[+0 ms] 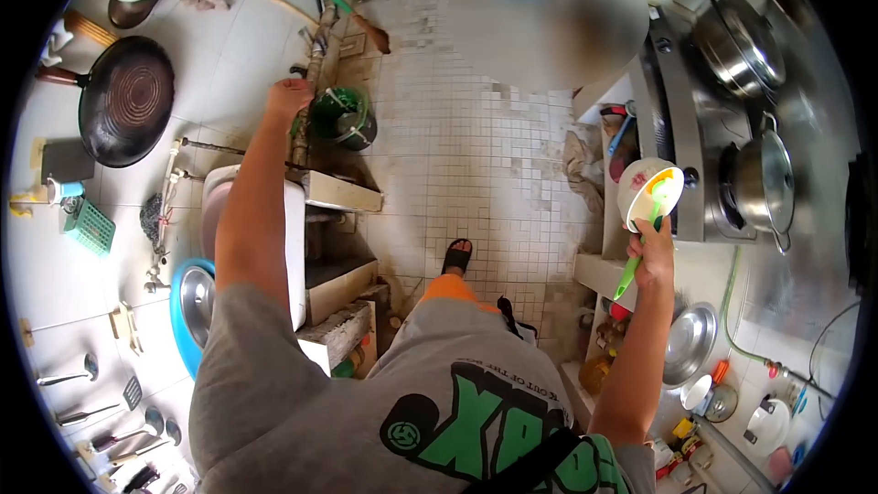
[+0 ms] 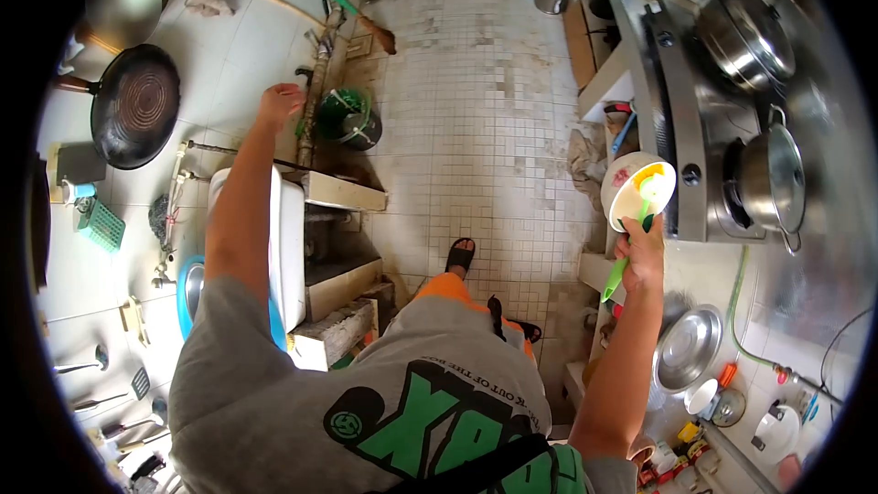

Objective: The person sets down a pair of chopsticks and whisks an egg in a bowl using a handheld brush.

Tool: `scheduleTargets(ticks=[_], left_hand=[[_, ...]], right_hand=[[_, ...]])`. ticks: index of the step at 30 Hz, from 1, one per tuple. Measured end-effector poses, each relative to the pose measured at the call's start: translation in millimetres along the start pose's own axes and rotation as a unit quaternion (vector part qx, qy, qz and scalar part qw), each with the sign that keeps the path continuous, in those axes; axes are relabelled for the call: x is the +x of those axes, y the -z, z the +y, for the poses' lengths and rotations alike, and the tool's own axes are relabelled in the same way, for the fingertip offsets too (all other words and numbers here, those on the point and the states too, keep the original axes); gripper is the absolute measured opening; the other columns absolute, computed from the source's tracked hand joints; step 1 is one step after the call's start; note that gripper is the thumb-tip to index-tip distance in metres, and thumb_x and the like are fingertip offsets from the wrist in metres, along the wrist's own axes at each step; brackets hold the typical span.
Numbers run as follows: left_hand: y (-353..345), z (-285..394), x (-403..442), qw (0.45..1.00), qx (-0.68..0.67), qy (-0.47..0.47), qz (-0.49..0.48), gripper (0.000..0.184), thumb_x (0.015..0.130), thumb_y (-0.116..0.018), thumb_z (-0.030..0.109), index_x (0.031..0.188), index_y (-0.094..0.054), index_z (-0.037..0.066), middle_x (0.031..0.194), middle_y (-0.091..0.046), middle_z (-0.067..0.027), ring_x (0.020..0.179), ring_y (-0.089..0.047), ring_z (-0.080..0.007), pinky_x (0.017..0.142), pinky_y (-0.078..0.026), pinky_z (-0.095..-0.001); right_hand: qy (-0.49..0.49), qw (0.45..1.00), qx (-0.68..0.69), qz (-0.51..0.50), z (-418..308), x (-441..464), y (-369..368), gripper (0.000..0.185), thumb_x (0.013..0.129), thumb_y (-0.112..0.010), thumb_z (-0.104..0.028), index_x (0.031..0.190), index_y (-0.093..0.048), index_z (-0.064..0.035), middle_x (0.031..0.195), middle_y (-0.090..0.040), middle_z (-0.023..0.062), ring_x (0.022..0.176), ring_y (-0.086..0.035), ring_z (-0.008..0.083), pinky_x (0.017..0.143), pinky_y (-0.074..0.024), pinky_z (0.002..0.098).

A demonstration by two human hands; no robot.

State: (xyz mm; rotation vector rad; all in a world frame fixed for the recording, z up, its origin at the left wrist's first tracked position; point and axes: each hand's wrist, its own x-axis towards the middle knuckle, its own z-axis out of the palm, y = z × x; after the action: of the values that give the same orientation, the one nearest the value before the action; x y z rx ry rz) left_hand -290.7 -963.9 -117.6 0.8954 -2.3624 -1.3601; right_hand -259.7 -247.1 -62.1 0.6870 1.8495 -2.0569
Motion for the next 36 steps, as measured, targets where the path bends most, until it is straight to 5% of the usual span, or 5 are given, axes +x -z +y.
scheduleTargets(ticks=[10, 13, 19, 26, 36], left_hand=[[23, 9, 64, 0.965, 0.237, 0.049, 0.104, 0.046, 0.076, -0.083, 0.031, 0.113, -0.071, 0.006, 0.1, -0.074, -0.0123, 0.08, -0.069, -0.0207, 0.073, -0.055, -0.0349], [-65, 22, 55, 0.989, 0.1, -0.062, -0.094, 0.022, 0.083, -0.073, 0.02, 0.099, -0.071, 0.005, 0.084, -0.071, -0.0041, 0.079, -0.066, -0.0172, 0.07, -0.052, -0.0333], [-320, 189, -225, 0.778, -0.044, -0.138, -0.612, 0.035, 0.097, -0.066, 0.028, 0.125, -0.061, 0.007, 0.108, -0.07, -0.0041, 0.096, -0.068, -0.0162, 0.083, -0.052, -0.0302], [-464, 284, -521, 0.558, -0.103, 0.004, -0.824, 0.079, 0.092, -0.074, 0.035, 0.155, -0.03, 0.018, 0.129, -0.055, -0.0146, 0.119, -0.058, -0.0241, 0.089, -0.057, -0.042], [-563, 293, -677, 0.623, -0.009, -0.093, -0.776, 0.064, 0.096, -0.066, 0.022, 0.153, -0.035, 0.018, 0.116, -0.061, -0.0111, 0.103, -0.064, -0.0229, 0.076, -0.063, -0.0418]], right_hand=[[0.0, 0.999, -0.029, 0.044, -9, -2, -12, 0.037, 0.089, -0.062, -0.009, 0.123, -0.047, -0.014, 0.085, -0.056, 0.0024, 0.052, -0.04, 0.0069, 0.046, -0.0324, 0.0243], [0.011, 0.996, -0.031, 0.078, 8, -12, 21, 0.038, 0.089, -0.062, -0.012, 0.124, -0.047, -0.0131, 0.085, -0.06, 0.0036, 0.052, -0.039, 0.0064, 0.047, -0.0329, 0.0243], [0.034, 0.982, 0.05, 0.179, 46, -66, 95, 0.039, 0.085, -0.065, -0.003, 0.117, -0.042, -0.0061, 0.075, -0.051, 0.0045, 0.049, -0.046, 0.0108, 0.039, -0.0359, 0.0275], [-0.025, 0.954, 0.026, 0.298, 95, -142, 213, 0.066, 0.083, -0.063, -0.004, 0.142, -0.033, 0.0013, 0.076, -0.054, 0.0096, 0.048, -0.047, 0.0133, 0.038, -0.033, 0.0299], [-0.018, 0.951, -0.109, 0.288, 130, -189, 362, 0.075, 0.076, -0.071, -0.01, 0.138, -0.034, 0.0084, 0.081, -0.069, 0.0163, 0.071, -0.069, 0.022, 0.062, -0.0544, 0.0334]])
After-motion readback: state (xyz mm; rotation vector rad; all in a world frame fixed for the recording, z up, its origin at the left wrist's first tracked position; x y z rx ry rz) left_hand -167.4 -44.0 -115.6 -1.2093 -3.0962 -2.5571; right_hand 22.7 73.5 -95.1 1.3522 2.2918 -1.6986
